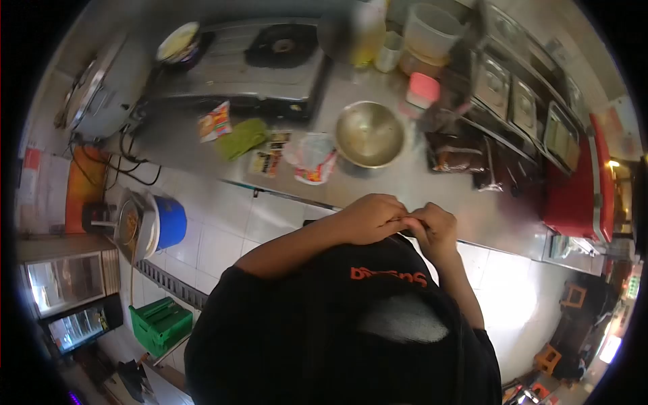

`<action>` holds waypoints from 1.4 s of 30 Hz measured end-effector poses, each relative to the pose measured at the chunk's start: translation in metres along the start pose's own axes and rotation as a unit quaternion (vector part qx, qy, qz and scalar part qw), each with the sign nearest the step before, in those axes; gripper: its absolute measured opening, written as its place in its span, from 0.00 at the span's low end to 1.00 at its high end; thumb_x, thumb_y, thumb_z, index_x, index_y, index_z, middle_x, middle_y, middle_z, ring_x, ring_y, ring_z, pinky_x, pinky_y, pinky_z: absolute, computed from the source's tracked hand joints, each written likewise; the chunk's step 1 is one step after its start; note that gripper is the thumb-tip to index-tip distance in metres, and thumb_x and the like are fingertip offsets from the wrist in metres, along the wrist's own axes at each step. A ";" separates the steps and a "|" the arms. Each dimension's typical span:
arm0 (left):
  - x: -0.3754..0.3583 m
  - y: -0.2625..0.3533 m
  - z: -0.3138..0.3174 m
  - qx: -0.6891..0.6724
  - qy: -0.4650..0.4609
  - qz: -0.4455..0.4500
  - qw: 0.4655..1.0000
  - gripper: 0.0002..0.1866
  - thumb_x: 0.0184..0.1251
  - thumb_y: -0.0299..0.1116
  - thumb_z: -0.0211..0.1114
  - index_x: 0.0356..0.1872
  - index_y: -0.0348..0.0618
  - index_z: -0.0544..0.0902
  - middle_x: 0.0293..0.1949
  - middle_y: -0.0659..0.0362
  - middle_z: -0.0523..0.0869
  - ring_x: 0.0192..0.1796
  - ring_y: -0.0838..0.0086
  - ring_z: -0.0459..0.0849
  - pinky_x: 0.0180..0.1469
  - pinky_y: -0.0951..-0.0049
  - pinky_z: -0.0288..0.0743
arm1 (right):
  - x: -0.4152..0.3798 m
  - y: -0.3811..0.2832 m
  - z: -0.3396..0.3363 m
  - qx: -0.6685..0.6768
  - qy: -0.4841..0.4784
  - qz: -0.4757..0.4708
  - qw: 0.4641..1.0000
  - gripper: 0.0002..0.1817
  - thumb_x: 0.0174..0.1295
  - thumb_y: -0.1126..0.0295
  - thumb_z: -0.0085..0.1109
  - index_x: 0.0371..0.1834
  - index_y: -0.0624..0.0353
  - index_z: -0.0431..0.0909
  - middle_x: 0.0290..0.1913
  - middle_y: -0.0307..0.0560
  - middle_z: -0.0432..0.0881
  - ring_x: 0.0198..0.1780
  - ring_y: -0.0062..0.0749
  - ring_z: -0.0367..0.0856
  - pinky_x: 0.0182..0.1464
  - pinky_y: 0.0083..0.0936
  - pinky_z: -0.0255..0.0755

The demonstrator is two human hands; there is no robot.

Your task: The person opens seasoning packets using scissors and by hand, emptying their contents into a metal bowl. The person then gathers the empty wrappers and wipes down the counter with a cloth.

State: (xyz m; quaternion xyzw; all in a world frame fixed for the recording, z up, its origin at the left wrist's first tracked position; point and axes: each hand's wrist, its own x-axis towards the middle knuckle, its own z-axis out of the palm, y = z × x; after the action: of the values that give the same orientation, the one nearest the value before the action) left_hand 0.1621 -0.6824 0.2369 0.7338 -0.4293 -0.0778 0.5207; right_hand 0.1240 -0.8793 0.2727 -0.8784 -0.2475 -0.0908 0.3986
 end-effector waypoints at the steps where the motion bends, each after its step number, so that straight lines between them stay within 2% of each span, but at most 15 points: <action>1: 0.011 0.000 0.009 -0.006 -0.009 0.006 1.000 0.12 0.67 0.35 0.65 0.38 0.35 0.83 0.35 0.50 0.84 0.37 0.58 0.83 0.40 0.63 0.75 | -0.004 0.015 -0.011 -0.006 0.006 0.009 1.000 0.07 0.57 0.67 0.71 0.32 0.57 0.83 0.26 0.46 0.81 0.24 0.38 0.78 0.27 0.32 0.72; 4: 0.043 0.008 0.028 -0.035 0.031 -0.023 0.999 0.12 0.67 0.35 0.65 0.38 0.35 0.83 0.34 0.50 0.85 0.36 0.59 0.83 0.40 0.63 0.75 | -0.008 0.051 -0.045 0.091 -0.035 0.056 0.994 0.07 0.57 0.68 0.71 0.32 0.57 0.83 0.28 0.46 0.80 0.25 0.37 0.78 0.28 0.30 0.71; 6: 0.065 0.015 0.040 -0.025 0.047 -0.140 0.989 0.10 0.65 0.33 0.65 0.37 0.34 0.84 0.36 0.49 0.87 0.39 0.56 0.85 0.42 0.64 0.77 | -0.001 0.065 -0.067 0.160 -0.076 0.084 0.981 0.07 0.58 0.67 0.69 0.32 0.58 0.82 0.30 0.45 0.80 0.29 0.39 0.79 0.32 0.32 0.73; 12: 0.105 0.014 0.062 0.025 0.119 -0.103 0.987 0.07 0.63 0.29 0.68 0.38 0.36 0.86 0.36 0.51 0.87 0.38 0.60 0.86 0.42 0.66 0.78 | 0.004 0.114 -0.108 0.117 -0.101 -0.037 0.987 0.08 0.61 0.65 0.65 0.33 0.58 0.83 0.31 0.46 0.79 0.33 0.44 0.80 0.37 0.37 0.75; 15: 0.112 0.010 0.054 0.020 0.091 -0.141 0.986 0.06 0.62 0.27 0.69 0.38 0.36 0.86 0.36 0.52 0.87 0.37 0.62 0.86 0.41 0.67 0.77 | 0.007 0.130 -0.115 0.098 -0.111 -0.059 0.987 0.08 0.60 0.66 0.66 0.34 0.58 0.83 0.32 0.48 0.80 0.34 0.46 0.81 0.37 0.37 0.75; 18: 0.118 0.007 0.047 0.059 0.116 -0.184 0.974 0.05 0.63 0.27 0.69 0.36 0.36 0.86 0.35 0.52 0.87 0.36 0.63 0.85 0.40 0.68 0.77 | 0.024 0.137 -0.128 0.209 -0.161 0.008 0.965 0.07 0.59 0.67 0.66 0.34 0.59 0.82 0.32 0.48 0.80 0.36 0.48 0.80 0.39 0.39 0.75; 22: 0.123 0.006 0.031 0.109 0.175 -0.150 0.967 0.04 0.62 0.28 0.69 0.32 0.37 0.86 0.32 0.53 0.86 0.33 0.64 0.84 0.37 0.68 0.76 | 0.052 0.153 -0.104 0.216 -0.161 -0.011 0.963 0.07 0.60 0.67 0.63 0.34 0.59 0.82 0.32 0.49 0.80 0.38 0.49 0.81 0.41 0.40 0.74; 25: 0.113 0.001 0.013 0.244 0.210 -0.142 0.936 0.04 0.60 0.27 0.70 0.29 0.38 0.86 0.28 0.54 0.84 0.32 0.64 0.83 0.36 0.68 0.75 | 0.087 0.149 -0.073 0.097 -0.125 -0.063 0.985 0.04 0.59 0.72 0.65 0.34 0.60 0.83 0.34 0.49 0.83 0.36 0.46 0.83 0.41 0.37 0.75; 27: 0.101 0.003 -0.002 0.237 0.228 -0.195 0.924 0.05 0.59 0.28 0.71 0.27 0.39 0.86 0.27 0.55 0.83 0.31 0.63 0.83 0.36 0.68 0.75 | 0.112 0.135 -0.053 0.104 -0.164 -0.044 0.980 0.05 0.60 0.71 0.63 0.34 0.61 0.82 0.34 0.52 0.83 0.37 0.49 0.82 0.42 0.39 0.74; 31: 0.063 -0.011 -0.024 0.202 0.287 -0.203 0.914 0.02 0.57 0.27 0.69 0.28 0.40 0.86 0.30 0.54 0.86 0.34 0.66 0.85 0.36 0.69 0.75 | 0.150 0.121 -0.019 0.202 -0.262 -0.162 0.930 0.08 0.62 0.67 0.59 0.34 0.60 0.82 0.35 0.55 0.83 0.41 0.53 0.81 0.44 0.42 0.74; 33: 0.055 -0.028 -0.029 0.181 0.334 -0.232 0.895 0.02 0.57 0.25 0.69 0.28 0.39 0.86 0.29 0.54 0.85 0.34 0.68 0.85 0.36 0.70 0.75 | 0.165 0.110 -0.011 0.138 -0.268 -0.063 0.951 0.08 0.62 0.67 0.59 0.34 0.61 0.82 0.35 0.55 0.83 0.40 0.53 0.81 0.44 0.41 0.73; 34: 0.053 -0.028 -0.034 0.141 0.358 -0.254 0.887 0.02 0.57 0.24 0.68 0.27 0.39 0.85 0.29 0.55 0.85 0.33 0.70 0.85 0.36 0.71 0.75 | 0.165 0.104 -0.009 0.160 -0.284 -0.127 0.937 0.08 0.62 0.68 0.59 0.35 0.61 0.82 0.34 0.56 0.83 0.38 0.52 0.81 0.42 0.40 0.74; 37: 0.045 -0.013 -0.040 0.091 0.380 -0.248 0.887 0.03 0.57 0.22 0.68 0.26 0.38 0.82 0.29 0.58 0.85 0.32 0.72 0.83 0.36 0.73 0.75 | 0.180 0.108 0.005 0.191 -0.274 -0.129 0.934 0.05 0.59 0.73 0.60 0.33 0.64 0.81 0.30 0.55 0.82 0.34 0.50 0.80 0.39 0.37 0.73; 41: 0.038 -0.020 -0.037 0.067 0.414 -0.240 0.875 0.05 0.56 0.21 0.68 0.24 0.38 0.80 0.27 0.60 0.83 0.30 0.74 0.81 0.35 0.75 0.74 | 0.185 0.103 0.012 0.176 -0.258 -0.193 0.930 0.07 0.61 0.69 0.60 0.34 0.62 0.82 0.32 0.56 0.82 0.37 0.51 0.81 0.41 0.40 0.73; 42: 0.030 -0.018 -0.044 0.102 0.409 -0.237 0.875 0.04 0.57 0.22 0.68 0.30 0.39 0.80 0.32 0.59 0.83 0.35 0.74 0.81 0.40 0.73 0.74 | 0.188 0.100 0.008 0.190 -0.280 -0.178 0.924 0.07 0.61 0.69 0.60 0.35 0.62 0.82 0.33 0.56 0.82 0.37 0.52 0.81 0.41 0.40 0.73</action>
State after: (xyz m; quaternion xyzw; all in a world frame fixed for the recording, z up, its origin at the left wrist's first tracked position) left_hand 0.2157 -0.6714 0.2516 0.8290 0.0035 0.1526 0.5381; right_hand 0.3364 -0.8612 0.2695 -0.7175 -0.5142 0.1375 0.4494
